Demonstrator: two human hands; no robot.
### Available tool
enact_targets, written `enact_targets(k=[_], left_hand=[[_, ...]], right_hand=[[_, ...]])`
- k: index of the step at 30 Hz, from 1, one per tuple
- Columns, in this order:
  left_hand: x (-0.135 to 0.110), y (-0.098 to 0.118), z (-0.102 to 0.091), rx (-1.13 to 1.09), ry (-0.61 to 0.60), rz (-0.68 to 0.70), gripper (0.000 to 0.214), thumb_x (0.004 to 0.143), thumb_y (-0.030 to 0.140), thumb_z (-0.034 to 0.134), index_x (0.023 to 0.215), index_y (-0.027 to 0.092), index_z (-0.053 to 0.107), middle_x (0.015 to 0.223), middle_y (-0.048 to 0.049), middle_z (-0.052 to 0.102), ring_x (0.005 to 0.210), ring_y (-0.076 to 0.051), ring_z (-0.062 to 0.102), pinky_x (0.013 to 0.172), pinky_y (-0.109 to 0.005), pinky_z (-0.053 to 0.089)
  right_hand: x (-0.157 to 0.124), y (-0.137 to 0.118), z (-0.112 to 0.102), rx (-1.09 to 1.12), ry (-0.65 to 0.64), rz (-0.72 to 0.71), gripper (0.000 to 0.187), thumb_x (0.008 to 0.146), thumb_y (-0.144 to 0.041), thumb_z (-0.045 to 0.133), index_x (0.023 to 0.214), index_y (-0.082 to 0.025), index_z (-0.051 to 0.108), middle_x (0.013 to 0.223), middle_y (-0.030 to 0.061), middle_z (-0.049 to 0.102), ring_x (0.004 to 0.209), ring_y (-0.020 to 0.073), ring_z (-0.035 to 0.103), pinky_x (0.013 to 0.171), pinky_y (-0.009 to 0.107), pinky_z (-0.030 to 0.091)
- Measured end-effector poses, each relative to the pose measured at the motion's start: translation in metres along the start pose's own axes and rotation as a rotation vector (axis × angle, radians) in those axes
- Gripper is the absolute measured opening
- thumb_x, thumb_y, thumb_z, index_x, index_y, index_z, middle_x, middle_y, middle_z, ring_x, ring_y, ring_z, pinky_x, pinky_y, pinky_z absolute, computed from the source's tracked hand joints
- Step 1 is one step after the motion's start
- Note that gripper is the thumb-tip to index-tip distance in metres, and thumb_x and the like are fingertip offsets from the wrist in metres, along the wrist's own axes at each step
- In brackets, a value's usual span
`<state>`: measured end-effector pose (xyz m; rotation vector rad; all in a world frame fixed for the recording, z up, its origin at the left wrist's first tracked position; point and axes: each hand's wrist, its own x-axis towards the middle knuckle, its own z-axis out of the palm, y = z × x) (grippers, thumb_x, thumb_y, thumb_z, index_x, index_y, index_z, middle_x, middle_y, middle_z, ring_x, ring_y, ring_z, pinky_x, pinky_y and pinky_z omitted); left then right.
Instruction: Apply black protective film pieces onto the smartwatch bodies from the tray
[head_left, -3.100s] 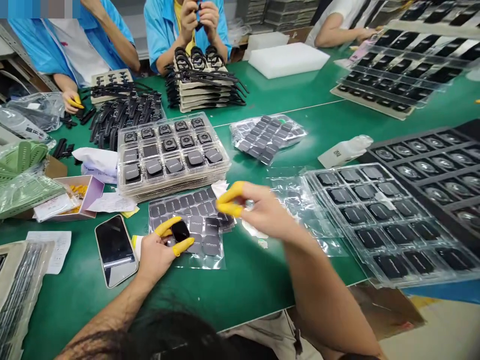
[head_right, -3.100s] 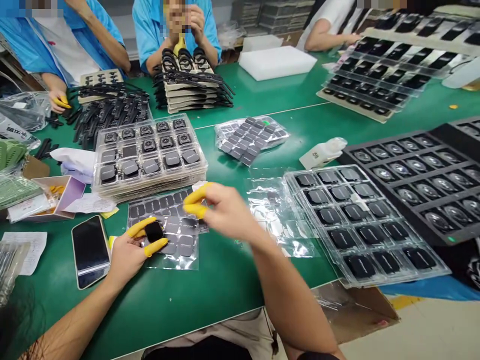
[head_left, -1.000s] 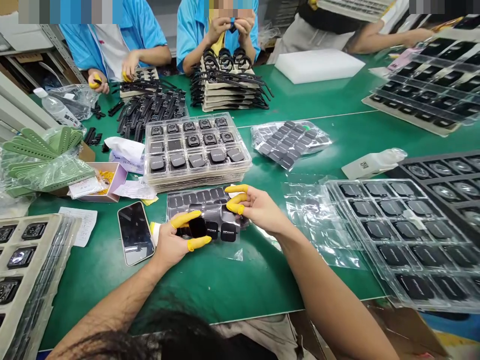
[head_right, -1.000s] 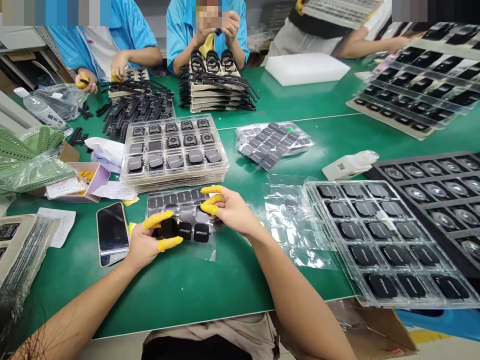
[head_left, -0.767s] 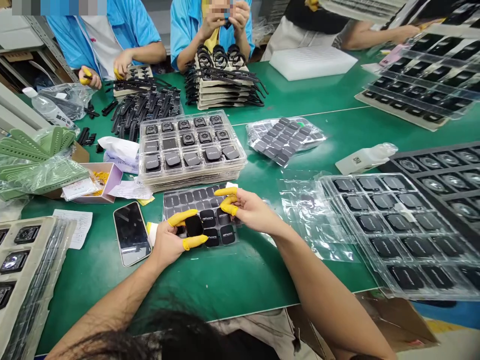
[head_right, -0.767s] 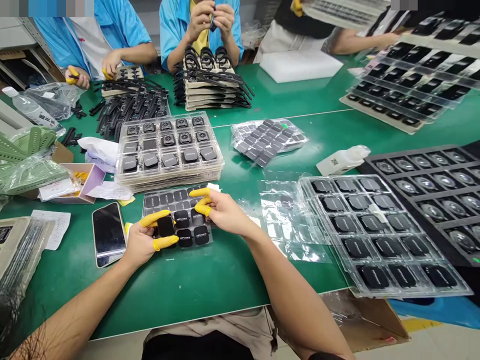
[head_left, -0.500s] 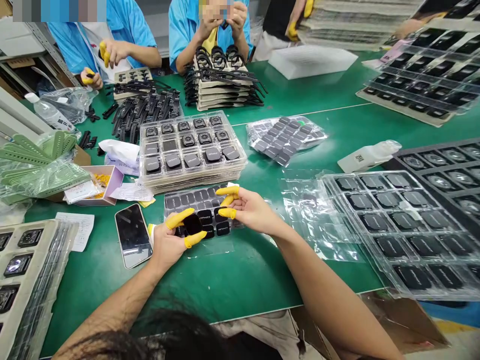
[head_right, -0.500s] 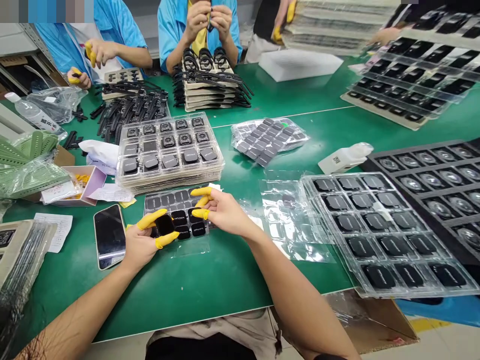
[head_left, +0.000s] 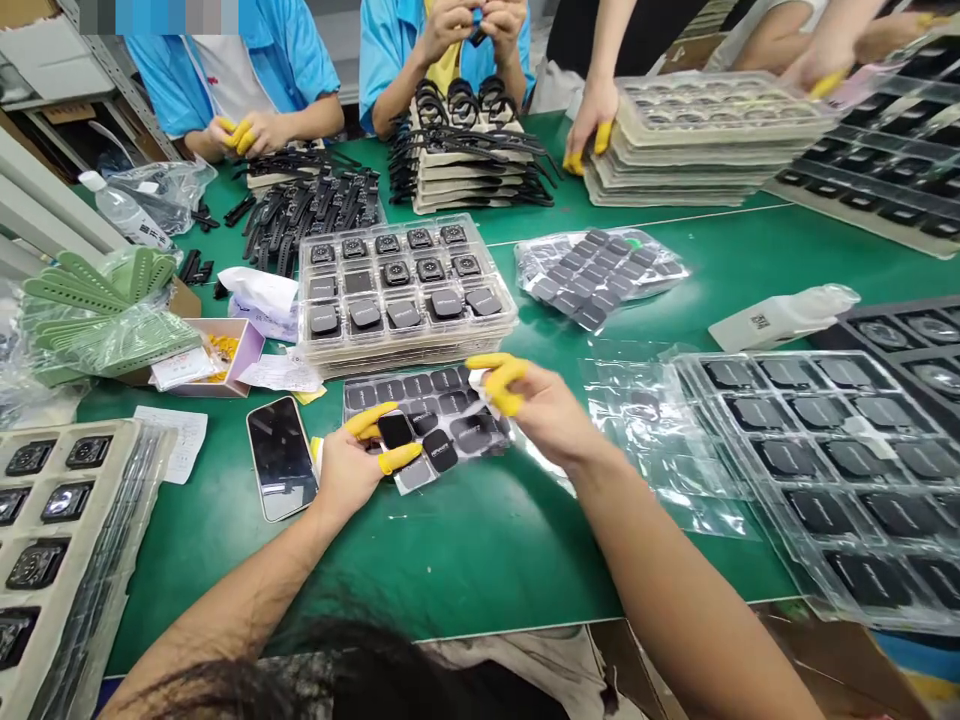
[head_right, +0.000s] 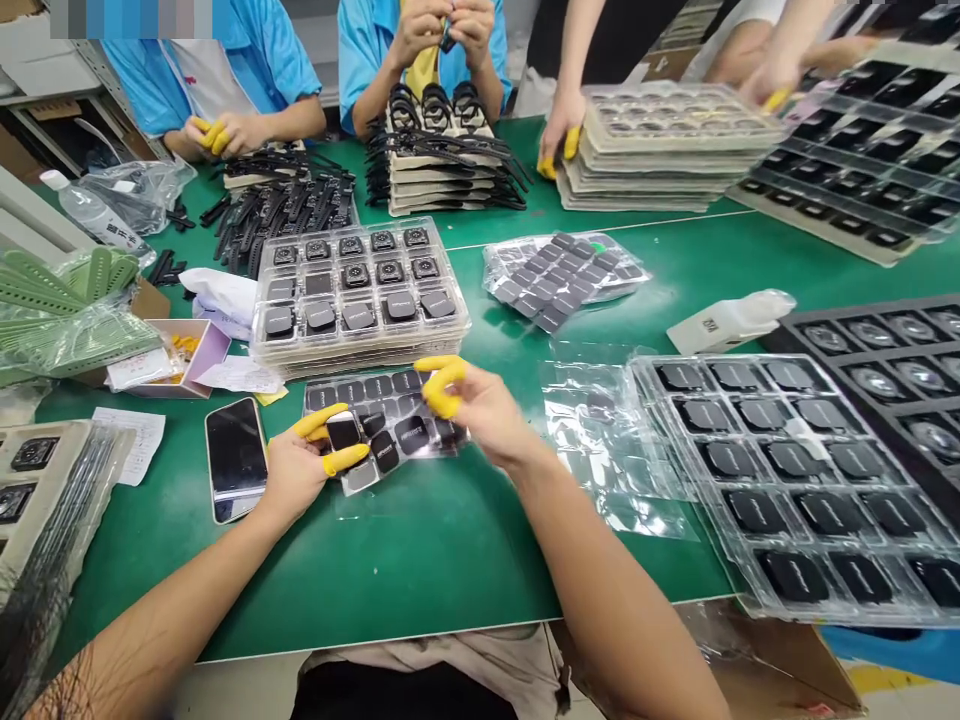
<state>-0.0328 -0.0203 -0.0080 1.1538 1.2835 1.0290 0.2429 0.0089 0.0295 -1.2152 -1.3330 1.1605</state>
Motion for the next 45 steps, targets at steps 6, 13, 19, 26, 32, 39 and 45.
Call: enact_targets(k=[6, 13, 19, 26, 32, 39, 45], left_hand=[[-0.006, 0.007, 0.007, 0.184, -0.055, 0.027, 0.060, 0.063, 0.031, 0.101, 0.121, 0.021, 0.087, 0.102, -0.0070, 0.089, 0.093, -0.027, 0.084, 0.092, -0.040, 0.070], [-0.010, 0.013, 0.007, 0.341, -0.103, 0.092, 0.059, 0.066, 0.029, 0.099, 0.124, 0.022, 0.088, 0.093, -0.0050, 0.089, 0.080, -0.024, 0.080, 0.079, -0.035, 0.067], [-0.010, 0.015, 0.007, 0.371, -0.129, 0.090, 0.060, 0.068, 0.031, 0.097, 0.127, 0.025, 0.087, 0.086, -0.0025, 0.086, 0.074, -0.020, 0.075, 0.073, -0.032, 0.063], [-0.011, 0.013, 0.007, 0.411, -0.102, 0.107, 0.059, 0.067, 0.031, 0.098, 0.125, 0.026, 0.088, 0.086, -0.0023, 0.086, 0.072, -0.020, 0.073, 0.072, -0.032, 0.062], [-0.011, 0.015, 0.008, 0.399, -0.116, 0.096, 0.058, 0.068, 0.030, 0.098, 0.125, 0.025, 0.088, 0.088, -0.0027, 0.086, 0.072, -0.021, 0.073, 0.071, -0.033, 0.062], [-0.011, 0.016, 0.008, 0.421, -0.105, 0.109, 0.058, 0.067, 0.029, 0.098, 0.124, 0.025, 0.088, 0.085, -0.0020, 0.086, 0.069, -0.019, 0.072, 0.069, -0.032, 0.062], [-0.011, 0.014, 0.008, 0.417, -0.118, 0.095, 0.059, 0.069, 0.028, 0.097, 0.127, 0.024, 0.087, 0.097, -0.0035, 0.089, 0.078, -0.021, 0.077, 0.076, -0.032, 0.065]], right_hand=[[-0.013, -0.009, 0.021, 0.188, -0.040, 0.252, 0.053, 0.067, -0.066, 0.098, 0.097, -0.028, 0.076, 0.081, 0.0008, 0.071, 0.064, 0.0150, 0.056, 0.056, 0.031, 0.046], [-0.024, 0.001, 0.079, 0.240, -0.081, 0.490, 0.044, 0.054, -0.045, 0.106, 0.080, -0.022, 0.079, 0.087, 0.0053, 0.082, 0.080, 0.0206, 0.072, 0.080, 0.037, 0.063], [-0.023, 0.003, 0.071, 0.227, -0.084, 0.519, 0.043, 0.052, -0.042, 0.107, 0.080, -0.022, 0.080, 0.080, 0.0038, 0.080, 0.073, 0.0207, 0.071, 0.076, 0.038, 0.063], [-0.022, 0.007, 0.072, 0.227, -0.089, 0.515, 0.043, 0.054, -0.044, 0.107, 0.079, -0.022, 0.078, 0.079, 0.0038, 0.079, 0.071, 0.0201, 0.071, 0.075, 0.038, 0.064], [-0.022, 0.007, 0.071, 0.220, -0.085, 0.518, 0.045, 0.053, -0.044, 0.107, 0.079, -0.021, 0.079, 0.076, 0.0036, 0.078, 0.070, 0.0201, 0.070, 0.072, 0.037, 0.061], [-0.022, 0.005, 0.073, 0.244, -0.073, 0.526, 0.043, 0.051, -0.041, 0.107, 0.078, -0.020, 0.080, 0.075, 0.0034, 0.078, 0.069, 0.0186, 0.069, 0.071, 0.035, 0.059], [-0.021, 0.005, 0.074, 0.247, -0.051, 0.552, 0.047, 0.044, -0.041, 0.108, 0.075, -0.020, 0.080, 0.072, 0.0026, 0.078, 0.066, 0.0173, 0.069, 0.068, 0.032, 0.058]])
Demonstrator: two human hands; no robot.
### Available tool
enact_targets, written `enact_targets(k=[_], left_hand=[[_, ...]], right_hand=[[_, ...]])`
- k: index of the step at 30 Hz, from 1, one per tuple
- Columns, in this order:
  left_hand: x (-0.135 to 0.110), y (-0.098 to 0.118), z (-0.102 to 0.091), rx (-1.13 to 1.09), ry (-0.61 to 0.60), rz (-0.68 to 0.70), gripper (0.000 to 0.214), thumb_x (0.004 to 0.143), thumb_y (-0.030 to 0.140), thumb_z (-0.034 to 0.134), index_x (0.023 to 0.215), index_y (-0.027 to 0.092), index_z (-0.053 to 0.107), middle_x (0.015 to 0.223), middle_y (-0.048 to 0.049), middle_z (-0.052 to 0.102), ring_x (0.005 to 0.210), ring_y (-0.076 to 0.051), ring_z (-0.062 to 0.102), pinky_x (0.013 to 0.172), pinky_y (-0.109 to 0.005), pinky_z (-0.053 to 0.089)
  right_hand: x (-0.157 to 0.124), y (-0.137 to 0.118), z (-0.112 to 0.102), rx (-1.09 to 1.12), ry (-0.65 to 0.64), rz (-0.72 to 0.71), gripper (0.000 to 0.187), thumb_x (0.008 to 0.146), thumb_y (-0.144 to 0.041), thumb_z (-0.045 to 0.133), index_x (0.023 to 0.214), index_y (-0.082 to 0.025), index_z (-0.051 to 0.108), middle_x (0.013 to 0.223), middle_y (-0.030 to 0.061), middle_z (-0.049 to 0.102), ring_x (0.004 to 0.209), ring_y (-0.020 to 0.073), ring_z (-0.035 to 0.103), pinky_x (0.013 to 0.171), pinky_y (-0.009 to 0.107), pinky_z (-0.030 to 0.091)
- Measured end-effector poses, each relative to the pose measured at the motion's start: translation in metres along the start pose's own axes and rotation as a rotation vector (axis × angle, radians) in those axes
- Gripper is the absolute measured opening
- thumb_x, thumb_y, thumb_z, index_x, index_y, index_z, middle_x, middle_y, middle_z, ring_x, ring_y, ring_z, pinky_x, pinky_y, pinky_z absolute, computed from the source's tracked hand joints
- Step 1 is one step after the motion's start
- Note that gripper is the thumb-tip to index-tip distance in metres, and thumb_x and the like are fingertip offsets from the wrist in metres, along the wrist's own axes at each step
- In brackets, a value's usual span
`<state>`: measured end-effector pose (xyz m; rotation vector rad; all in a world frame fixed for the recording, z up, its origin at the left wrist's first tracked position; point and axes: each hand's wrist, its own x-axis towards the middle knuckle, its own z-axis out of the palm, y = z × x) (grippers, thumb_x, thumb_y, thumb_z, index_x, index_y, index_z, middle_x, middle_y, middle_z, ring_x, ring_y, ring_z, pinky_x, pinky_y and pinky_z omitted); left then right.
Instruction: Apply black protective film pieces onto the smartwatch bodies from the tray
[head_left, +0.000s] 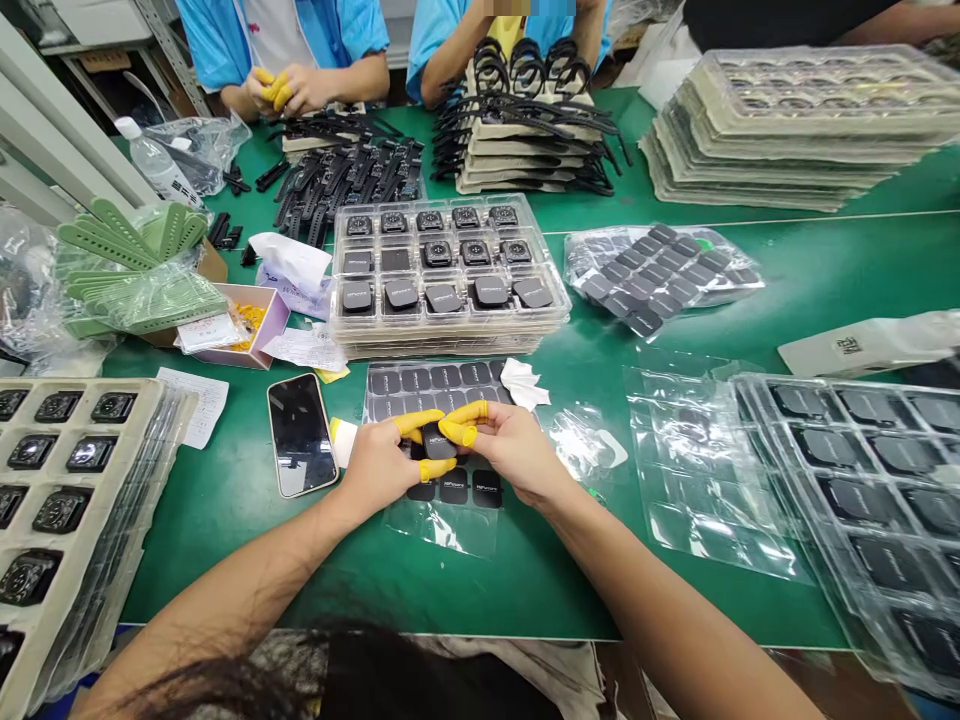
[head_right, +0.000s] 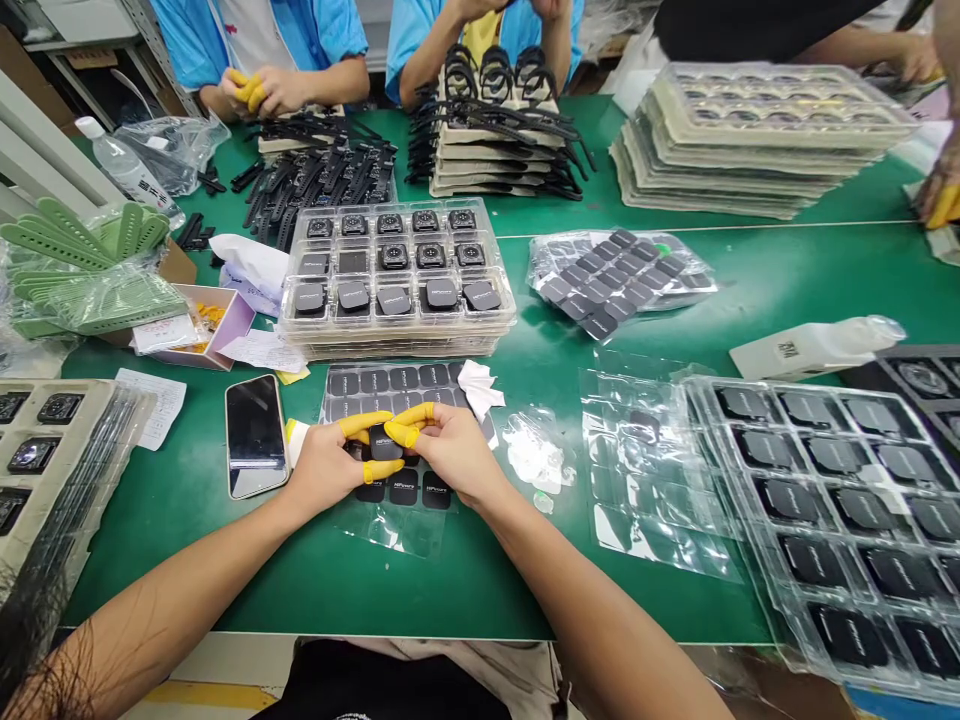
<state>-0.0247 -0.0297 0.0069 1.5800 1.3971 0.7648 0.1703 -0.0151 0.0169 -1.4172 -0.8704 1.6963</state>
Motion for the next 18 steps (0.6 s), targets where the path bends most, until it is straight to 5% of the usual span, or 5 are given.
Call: enact_targets(k=[9, 18], left_hand=[[0.0000, 0.0005, -0.0003, 0.036, -0.014, -0.006, 0.060, 0.071, 0.028, 0.098, 0.130, 0.024, 0.085, 0.098, -0.0036, 0.088, 0.079, -0.021, 0.077, 0.077, -0.034, 0.066], [0.0002, 0.0013, -0.0007, 0.052, -0.005, -0.018, 0.059, 0.069, 0.026, 0.098, 0.127, 0.023, 0.086, 0.087, -0.0017, 0.084, 0.072, -0.018, 0.072, 0.070, -0.031, 0.061]], right_hand=[[-0.0006, -0.0012, 0.0023, 0.018, 0.029, 0.015, 0.045, 0.040, -0.040, 0.107, 0.073, -0.022, 0.083, 0.070, 0.0007, 0.079, 0.065, 0.0160, 0.069, 0.067, 0.030, 0.058], [-0.0028, 0.0010, 0.0044, -0.053, 0.018, -0.038, 0.040, 0.053, -0.042, 0.102, 0.079, -0.021, 0.081, 0.083, 0.0048, 0.083, 0.073, 0.0192, 0.072, 0.071, 0.034, 0.060]])
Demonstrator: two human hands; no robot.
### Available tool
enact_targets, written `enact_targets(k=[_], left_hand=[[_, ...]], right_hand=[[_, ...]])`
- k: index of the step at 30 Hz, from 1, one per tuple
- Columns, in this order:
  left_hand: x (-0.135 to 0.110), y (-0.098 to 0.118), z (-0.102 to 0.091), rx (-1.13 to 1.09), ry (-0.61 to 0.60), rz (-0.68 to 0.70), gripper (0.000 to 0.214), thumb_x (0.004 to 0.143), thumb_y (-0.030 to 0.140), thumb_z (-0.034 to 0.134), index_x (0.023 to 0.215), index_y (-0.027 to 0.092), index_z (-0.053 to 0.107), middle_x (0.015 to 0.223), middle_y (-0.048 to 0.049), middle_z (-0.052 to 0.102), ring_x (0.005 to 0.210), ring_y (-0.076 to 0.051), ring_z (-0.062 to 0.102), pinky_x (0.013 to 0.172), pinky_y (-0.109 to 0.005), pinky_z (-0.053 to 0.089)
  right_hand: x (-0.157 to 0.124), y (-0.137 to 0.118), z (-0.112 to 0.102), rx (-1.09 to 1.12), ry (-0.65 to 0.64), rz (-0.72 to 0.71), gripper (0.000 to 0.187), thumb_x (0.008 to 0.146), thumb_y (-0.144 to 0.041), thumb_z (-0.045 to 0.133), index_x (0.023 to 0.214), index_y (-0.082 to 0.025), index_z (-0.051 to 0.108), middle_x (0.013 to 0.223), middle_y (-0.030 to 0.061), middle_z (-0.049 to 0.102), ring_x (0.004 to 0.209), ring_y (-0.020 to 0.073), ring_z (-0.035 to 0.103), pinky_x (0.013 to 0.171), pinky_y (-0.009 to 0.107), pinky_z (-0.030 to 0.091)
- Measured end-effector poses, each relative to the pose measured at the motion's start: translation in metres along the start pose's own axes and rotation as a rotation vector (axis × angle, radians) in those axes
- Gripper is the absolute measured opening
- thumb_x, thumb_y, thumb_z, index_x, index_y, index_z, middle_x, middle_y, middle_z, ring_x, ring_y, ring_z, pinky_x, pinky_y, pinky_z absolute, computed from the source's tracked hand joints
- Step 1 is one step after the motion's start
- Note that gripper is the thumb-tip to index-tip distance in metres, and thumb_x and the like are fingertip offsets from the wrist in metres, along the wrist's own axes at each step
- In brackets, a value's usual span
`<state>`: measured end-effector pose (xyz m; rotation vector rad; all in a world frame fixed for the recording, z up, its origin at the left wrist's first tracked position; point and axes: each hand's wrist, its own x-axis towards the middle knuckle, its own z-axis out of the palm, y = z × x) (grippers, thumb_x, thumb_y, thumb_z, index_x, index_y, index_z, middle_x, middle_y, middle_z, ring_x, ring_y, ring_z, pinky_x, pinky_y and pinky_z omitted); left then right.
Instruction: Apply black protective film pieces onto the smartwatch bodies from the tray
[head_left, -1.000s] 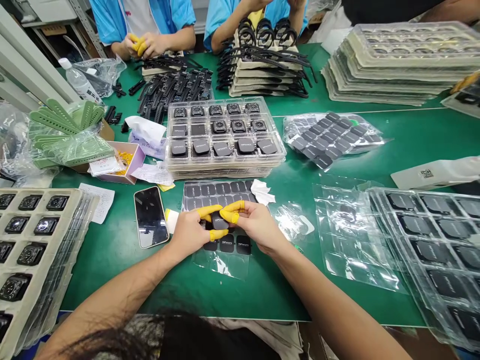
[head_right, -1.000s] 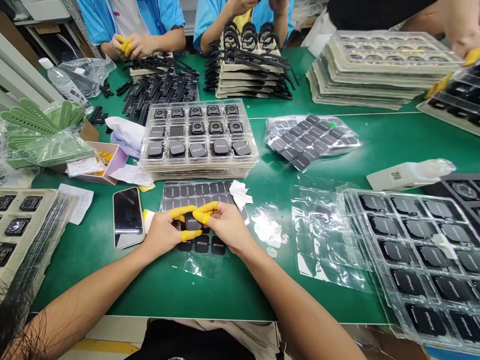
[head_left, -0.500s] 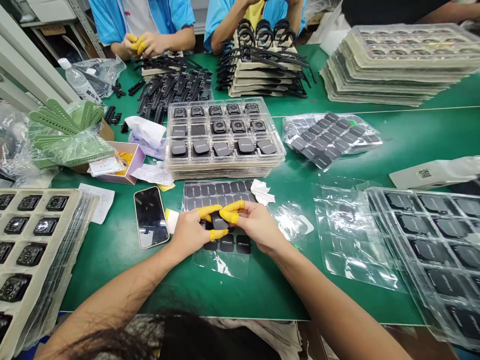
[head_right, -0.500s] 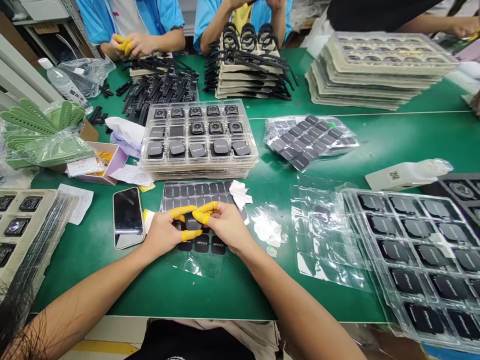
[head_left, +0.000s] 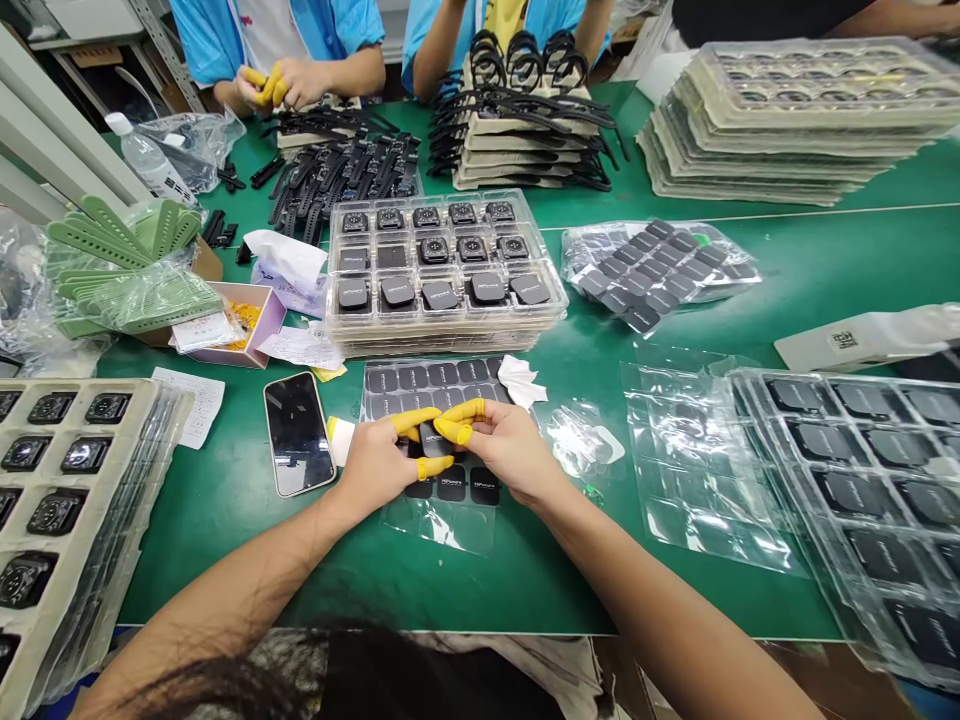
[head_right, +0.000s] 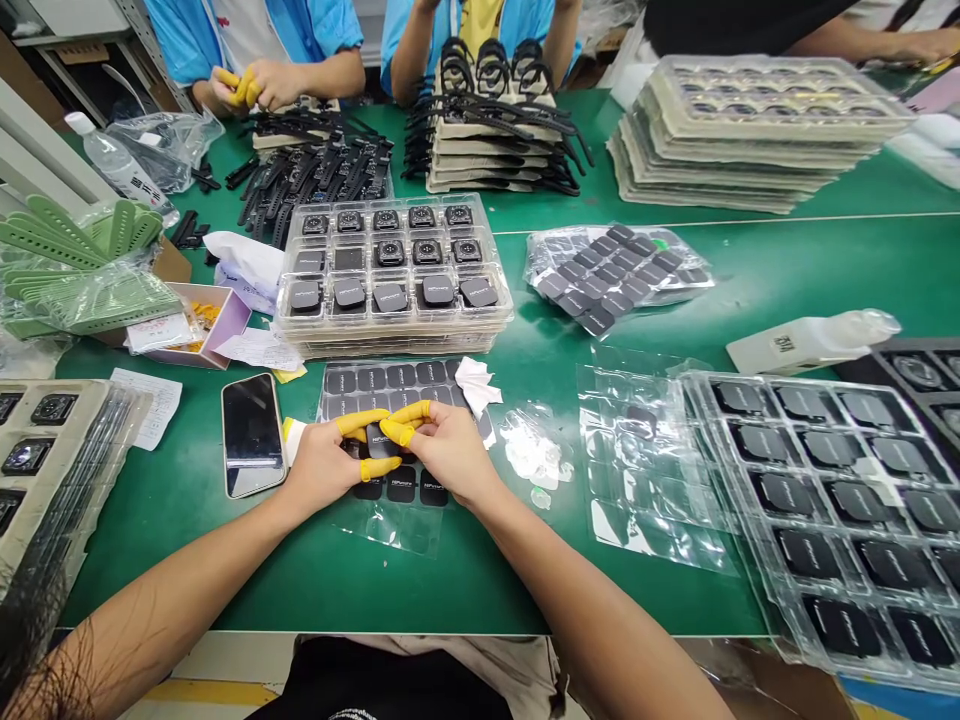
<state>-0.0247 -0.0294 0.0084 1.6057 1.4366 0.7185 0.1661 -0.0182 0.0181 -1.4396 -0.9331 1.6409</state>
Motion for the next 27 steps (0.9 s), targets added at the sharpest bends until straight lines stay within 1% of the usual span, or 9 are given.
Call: enact_targets(k=[3, 7, 9, 11, 13, 18, 21, 24, 27], left_hand=[[-0.001, 0.001, 0.000, -0.008, 0.004, -0.006, 0.060, 0.068, 0.024, 0.097, 0.128, 0.023, 0.086, 0.089, -0.0023, 0.085, 0.073, -0.018, 0.072, 0.070, -0.030, 0.060], [-0.001, 0.002, -0.001, -0.081, -0.015, -0.011, 0.057, 0.071, 0.025, 0.095, 0.127, 0.022, 0.086, 0.091, -0.0021, 0.086, 0.076, -0.018, 0.074, 0.073, -0.029, 0.061], [0.000, 0.001, -0.002, -0.100, -0.021, -0.007, 0.058, 0.071, 0.027, 0.096, 0.127, 0.022, 0.086, 0.094, -0.0023, 0.087, 0.078, -0.019, 0.075, 0.076, -0.030, 0.062], [0.001, -0.001, -0.003, -0.089, -0.033, 0.018, 0.062, 0.069, 0.031, 0.099, 0.129, 0.023, 0.085, 0.099, -0.0037, 0.088, 0.079, -0.020, 0.075, 0.077, -0.032, 0.063], [0.002, -0.004, -0.003, -0.070, -0.051, 0.054, 0.067, 0.067, 0.036, 0.100, 0.131, 0.022, 0.085, 0.104, -0.0055, 0.089, 0.082, -0.022, 0.077, 0.079, -0.034, 0.064], [0.002, -0.007, -0.004, -0.071, -0.072, 0.054, 0.047, 0.089, 0.041, 0.083, 0.131, 0.022, 0.084, 0.107, -0.0066, 0.089, 0.089, -0.024, 0.081, 0.084, -0.034, 0.064], [0.001, -0.007, -0.004, -0.039, -0.066, 0.061, 0.034, 0.099, 0.038, 0.069, 0.123, 0.021, 0.085, 0.110, -0.0066, 0.089, 0.095, -0.024, 0.082, 0.087, -0.033, 0.063], [0.000, -0.006, -0.002, 0.045, 0.002, 0.045, 0.033, 0.105, 0.038, 0.058, 0.115, 0.022, 0.085, 0.102, -0.0049, 0.089, 0.086, -0.022, 0.082, 0.078, -0.031, 0.061], [-0.001, -0.004, 0.000, 0.000, 0.001, 0.019, 0.034, 0.107, 0.043, 0.057, 0.119, 0.023, 0.082, 0.089, -0.0026, 0.088, 0.081, -0.022, 0.082, 0.077, -0.031, 0.062]], right_hand=[[-0.003, 0.003, -0.001, -0.147, -0.001, -0.086, 0.036, 0.066, -0.046, 0.095, 0.088, -0.022, 0.079, 0.084, 0.0062, 0.081, 0.076, 0.0223, 0.073, 0.072, 0.037, 0.062], [-0.004, 0.002, -0.007, -0.325, 0.125, -0.228, 0.044, 0.078, -0.049, 0.089, 0.113, -0.025, 0.075, 0.097, 0.0068, 0.079, 0.078, 0.0223, 0.074, 0.070, 0.038, 0.064], [-0.004, 0.001, -0.010, -0.314, 0.062, -0.226, 0.052, 0.078, -0.049, 0.089, 0.120, -0.026, 0.072, 0.101, 0.0052, 0.077, 0.076, 0.0202, 0.074, 0.070, 0.037, 0.065], [-0.004, 0.002, -0.010, -0.302, -0.082, -0.180, 0.053, 0.077, -0.048, 0.090, 0.121, -0.026, 0.071, 0.091, 0.0018, 0.076, 0.073, 0.0193, 0.074, 0.067, 0.034, 0.063], [-0.004, 0.003, -0.009, -0.311, -0.154, -0.161, 0.050, 0.078, -0.048, 0.089, 0.119, -0.025, 0.071, 0.083, 0.0000, 0.074, 0.072, 0.0194, 0.074, 0.063, 0.032, 0.060], [-0.002, 0.007, -0.005, -0.255, -0.123, -0.195, 0.033, 0.093, -0.049, 0.073, 0.117, -0.026, 0.071, 0.096, 0.0027, 0.079, 0.071, 0.0193, 0.077, 0.069, 0.036, 0.065], [-0.002, 0.007, -0.006, -0.274, -0.197, -0.185, 0.039, 0.085, -0.044, 0.083, 0.118, -0.027, 0.072, 0.091, 0.0017, 0.078, 0.073, 0.0213, 0.079, 0.071, 0.037, 0.066], [-0.004, 0.009, -0.009, -0.282, -0.242, -0.184, 0.044, 0.081, -0.041, 0.087, 0.120, -0.028, 0.074, 0.089, 0.0006, 0.077, 0.073, 0.0211, 0.079, 0.070, 0.036, 0.067], [-0.006, 0.004, -0.019, -0.211, -0.107, -0.268, 0.038, 0.081, -0.049, 0.087, 0.110, -0.027, 0.077, 0.093, 0.0025, 0.078, 0.077, 0.0217, 0.079, 0.072, 0.038, 0.070]])
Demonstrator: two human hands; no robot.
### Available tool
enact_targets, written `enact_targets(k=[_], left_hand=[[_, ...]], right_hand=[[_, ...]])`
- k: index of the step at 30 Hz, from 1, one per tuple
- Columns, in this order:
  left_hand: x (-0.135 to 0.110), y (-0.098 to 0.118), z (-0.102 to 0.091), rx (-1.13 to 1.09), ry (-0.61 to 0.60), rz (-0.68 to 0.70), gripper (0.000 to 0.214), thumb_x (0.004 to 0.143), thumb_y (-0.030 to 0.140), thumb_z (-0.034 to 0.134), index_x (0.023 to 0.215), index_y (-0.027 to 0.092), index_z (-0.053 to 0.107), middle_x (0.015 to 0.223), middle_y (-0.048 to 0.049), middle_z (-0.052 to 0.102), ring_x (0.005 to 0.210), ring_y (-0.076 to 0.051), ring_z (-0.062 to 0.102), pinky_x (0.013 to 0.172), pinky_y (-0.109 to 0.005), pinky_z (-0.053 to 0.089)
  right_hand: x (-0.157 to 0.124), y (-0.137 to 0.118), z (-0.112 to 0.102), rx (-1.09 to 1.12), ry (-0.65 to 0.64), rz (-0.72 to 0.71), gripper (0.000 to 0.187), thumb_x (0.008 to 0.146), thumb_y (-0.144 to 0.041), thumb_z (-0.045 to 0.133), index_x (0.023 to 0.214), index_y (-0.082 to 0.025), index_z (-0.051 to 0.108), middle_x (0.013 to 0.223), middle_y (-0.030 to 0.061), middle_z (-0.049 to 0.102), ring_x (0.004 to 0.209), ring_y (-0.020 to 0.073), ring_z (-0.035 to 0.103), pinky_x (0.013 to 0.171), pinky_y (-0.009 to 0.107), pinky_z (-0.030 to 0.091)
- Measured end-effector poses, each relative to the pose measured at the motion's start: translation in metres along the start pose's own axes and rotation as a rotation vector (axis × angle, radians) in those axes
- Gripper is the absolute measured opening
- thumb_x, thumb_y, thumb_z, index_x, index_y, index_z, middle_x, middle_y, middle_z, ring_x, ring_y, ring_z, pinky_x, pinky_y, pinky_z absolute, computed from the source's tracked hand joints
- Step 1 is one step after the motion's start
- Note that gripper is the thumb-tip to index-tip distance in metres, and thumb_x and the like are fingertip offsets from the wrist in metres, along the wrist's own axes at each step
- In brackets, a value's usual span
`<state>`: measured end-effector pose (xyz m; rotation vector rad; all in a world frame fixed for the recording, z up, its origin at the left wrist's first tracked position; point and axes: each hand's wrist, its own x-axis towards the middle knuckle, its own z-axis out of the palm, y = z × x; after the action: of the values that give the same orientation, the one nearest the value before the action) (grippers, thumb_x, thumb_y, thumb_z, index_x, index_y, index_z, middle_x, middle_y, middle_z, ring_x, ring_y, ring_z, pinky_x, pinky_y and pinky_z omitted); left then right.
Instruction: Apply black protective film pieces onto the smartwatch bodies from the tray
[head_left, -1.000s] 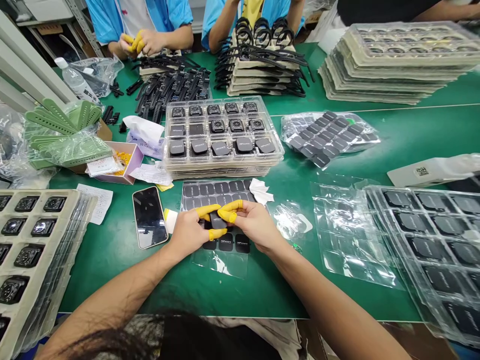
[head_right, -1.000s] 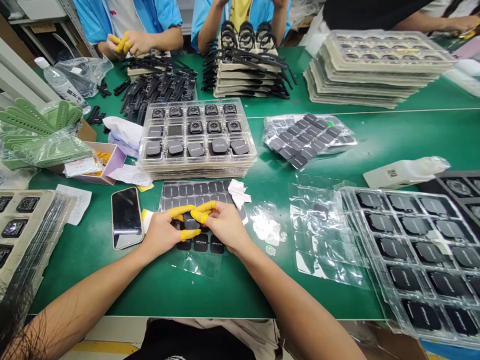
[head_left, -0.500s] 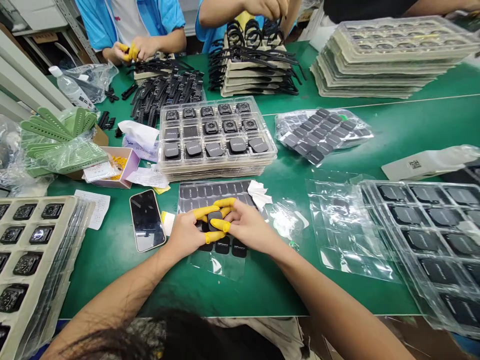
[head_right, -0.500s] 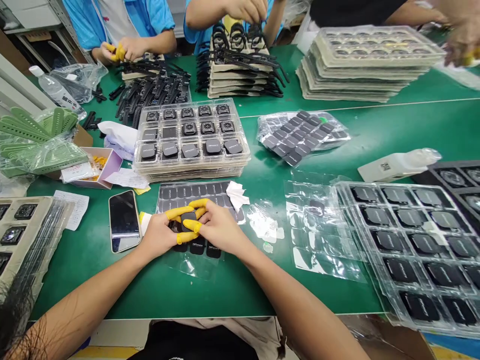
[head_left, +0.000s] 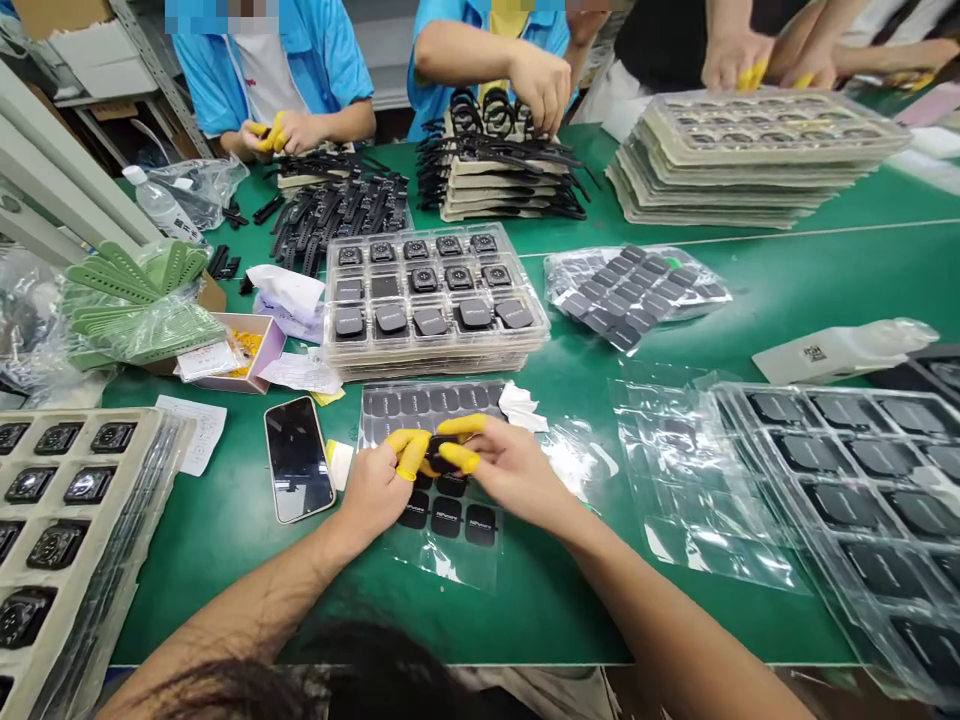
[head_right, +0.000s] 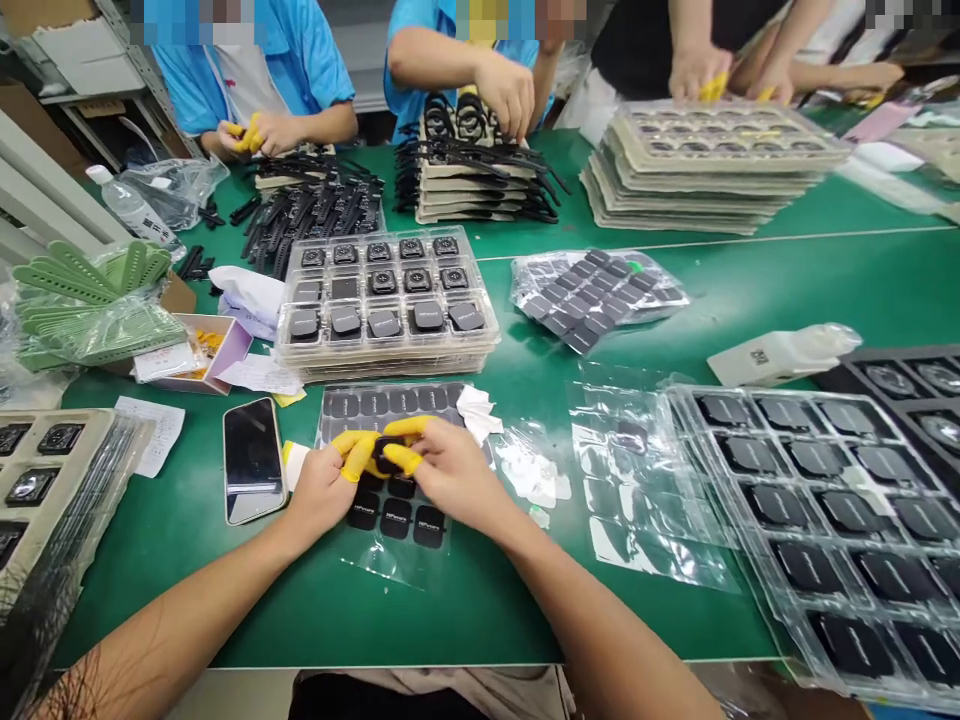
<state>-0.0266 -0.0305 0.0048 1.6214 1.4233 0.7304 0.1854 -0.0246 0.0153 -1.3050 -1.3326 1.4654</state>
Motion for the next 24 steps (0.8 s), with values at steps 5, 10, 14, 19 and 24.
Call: enact_targets(k=[5, 10, 14, 19, 24], left_hand=[[-0.001, 0.007, 0.003, -0.092, -0.062, 0.011, 0.036, 0.108, 0.045, 0.058, 0.122, 0.020, 0.079, 0.089, -0.0046, 0.089, 0.087, -0.027, 0.086, 0.086, -0.038, 0.066], [-0.002, 0.009, 0.003, -0.087, -0.065, 0.034, 0.031, 0.107, 0.043, 0.059, 0.116, 0.022, 0.080, 0.090, -0.0042, 0.090, 0.086, -0.028, 0.086, 0.087, -0.040, 0.066], [-0.001, 0.009, 0.004, -0.109, -0.081, 0.030, 0.035, 0.107, 0.044, 0.057, 0.119, 0.021, 0.081, 0.090, -0.0050, 0.089, 0.085, -0.028, 0.086, 0.084, -0.041, 0.066], [-0.002, 0.010, 0.004, -0.120, -0.085, 0.049, 0.037, 0.107, 0.042, 0.057, 0.123, 0.019, 0.081, 0.090, -0.0066, 0.089, 0.084, -0.029, 0.085, 0.079, -0.041, 0.066], [-0.002, 0.011, 0.004, -0.152, -0.065, 0.042, 0.032, 0.106, 0.039, 0.059, 0.121, 0.021, 0.081, 0.087, -0.0033, 0.089, 0.082, -0.026, 0.086, 0.078, -0.036, 0.065]], right_hand=[[0.050, -0.048, -0.025, 0.002, 0.348, -0.189, 0.041, 0.081, -0.052, 0.089, 0.109, -0.024, 0.079, 0.114, 0.0075, 0.079, 0.084, 0.0213, 0.078, 0.073, 0.039, 0.071], [0.178, -0.114, -0.003, -0.475, 0.215, -0.319, 0.026, 0.092, -0.032, 0.082, 0.114, -0.019, 0.081, 0.102, 0.0077, 0.079, 0.092, 0.0240, 0.076, 0.087, 0.044, 0.066], [0.229, -0.130, 0.003, -0.946, 0.253, -0.280, 0.026, 0.083, -0.033, 0.092, 0.103, -0.019, 0.085, 0.096, 0.0091, 0.080, 0.107, 0.0328, 0.074, 0.104, 0.052, 0.057], [0.214, -0.121, -0.026, -1.181, 0.261, -0.155, 0.028, 0.086, -0.041, 0.089, 0.101, -0.017, 0.084, 0.085, 0.0116, 0.078, 0.098, 0.0354, 0.075, 0.095, 0.050, 0.058], [0.216, -0.123, -0.033, -1.037, 0.153, -0.057, 0.029, 0.075, -0.035, 0.098, 0.088, -0.019, 0.077, 0.076, 0.0059, 0.075, 0.081, 0.0271, 0.072, 0.082, 0.042, 0.059]])
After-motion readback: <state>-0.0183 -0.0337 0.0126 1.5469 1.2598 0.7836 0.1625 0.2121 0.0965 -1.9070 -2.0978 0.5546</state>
